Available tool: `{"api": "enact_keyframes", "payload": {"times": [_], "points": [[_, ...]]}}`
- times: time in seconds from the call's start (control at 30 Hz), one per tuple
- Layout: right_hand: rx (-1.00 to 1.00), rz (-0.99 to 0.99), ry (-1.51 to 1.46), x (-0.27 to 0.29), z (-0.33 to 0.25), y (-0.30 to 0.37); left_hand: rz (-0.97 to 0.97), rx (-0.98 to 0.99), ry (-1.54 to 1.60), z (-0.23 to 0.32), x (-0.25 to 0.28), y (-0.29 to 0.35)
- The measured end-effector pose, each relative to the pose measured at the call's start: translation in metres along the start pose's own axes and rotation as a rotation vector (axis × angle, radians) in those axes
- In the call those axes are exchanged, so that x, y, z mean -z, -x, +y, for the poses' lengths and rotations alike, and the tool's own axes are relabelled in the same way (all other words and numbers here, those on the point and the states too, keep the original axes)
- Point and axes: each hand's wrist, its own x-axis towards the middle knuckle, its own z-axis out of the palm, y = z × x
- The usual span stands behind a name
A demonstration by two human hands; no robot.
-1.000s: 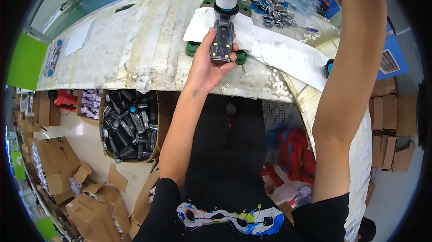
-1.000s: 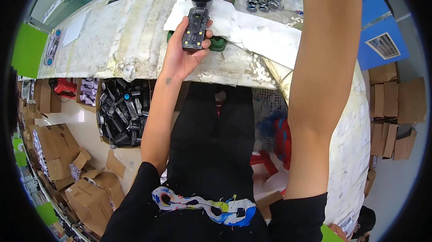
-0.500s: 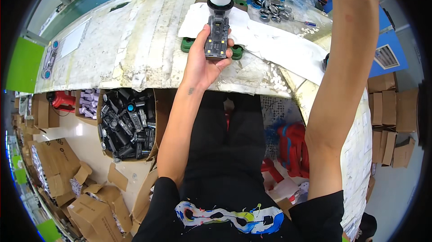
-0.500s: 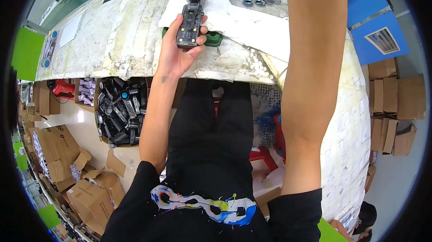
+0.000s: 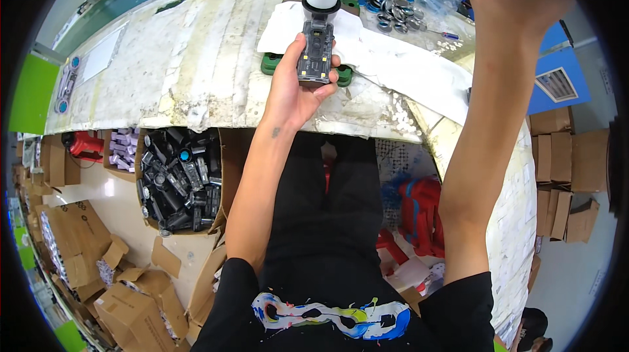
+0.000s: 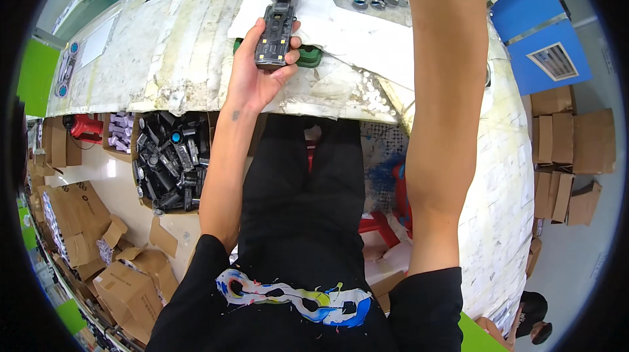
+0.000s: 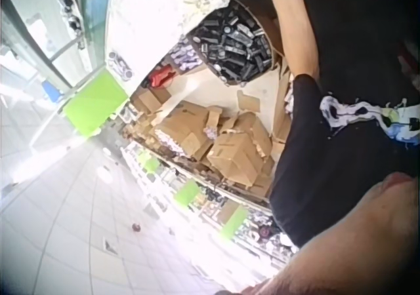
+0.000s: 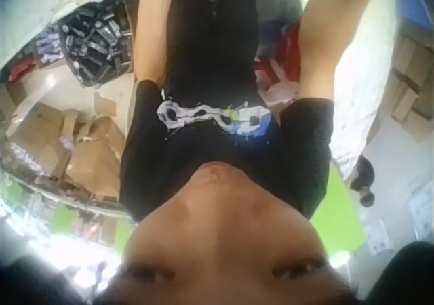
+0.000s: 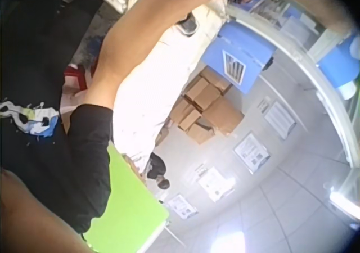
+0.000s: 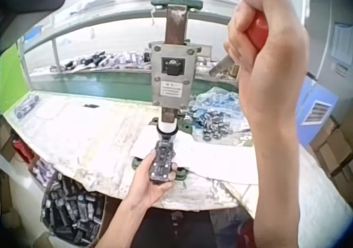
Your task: Assembling handheld electronic devices using a manual press and hand tools.
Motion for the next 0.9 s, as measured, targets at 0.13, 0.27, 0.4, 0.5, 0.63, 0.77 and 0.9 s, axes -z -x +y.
{"api": "enact_keyframes", "payload": {"times": [0.13, 0.27, 0.4, 0.5, 0.63, 0.77, 0.9], "points": [[0.038, 0.001, -0.007, -0.01, -0.008, 0.005, -0.004, 0.01, -0.003, 0.001, 0.0, 0.001], [0.075, -0.005, -0.01, -0.012, -0.012, 0.009, 0.004, 0.012, 0.01, 0.001, 0.001, 0.002], [0.101, -0.012, -0.011, -0.007, -0.007, 0.012, 0.016, 0.006, -0.007, 0.001, -0.001, 0.002], [0.119, -0.016, -0.014, 0.0, 0.003, 0.012, 0.008, 0.011, 0.004, 0.002, 0.001, 0.002], [0.138, -0.02, -0.021, 0.022, 0.016, 0.015, -0.023, 0.025, 0.028, 0.002, 0.001, -0.001], [0.168, -0.021, -0.009, 0.027, 0.015, 0.018, -0.002, 0.029, 0.009, 0.005, -0.007, -0.001], [0.232, -0.016, -0.009, -0.009, -0.009, 0.019, 0.021, 0.041, 0.033, 0.006, 0.001, 0.001]]}}
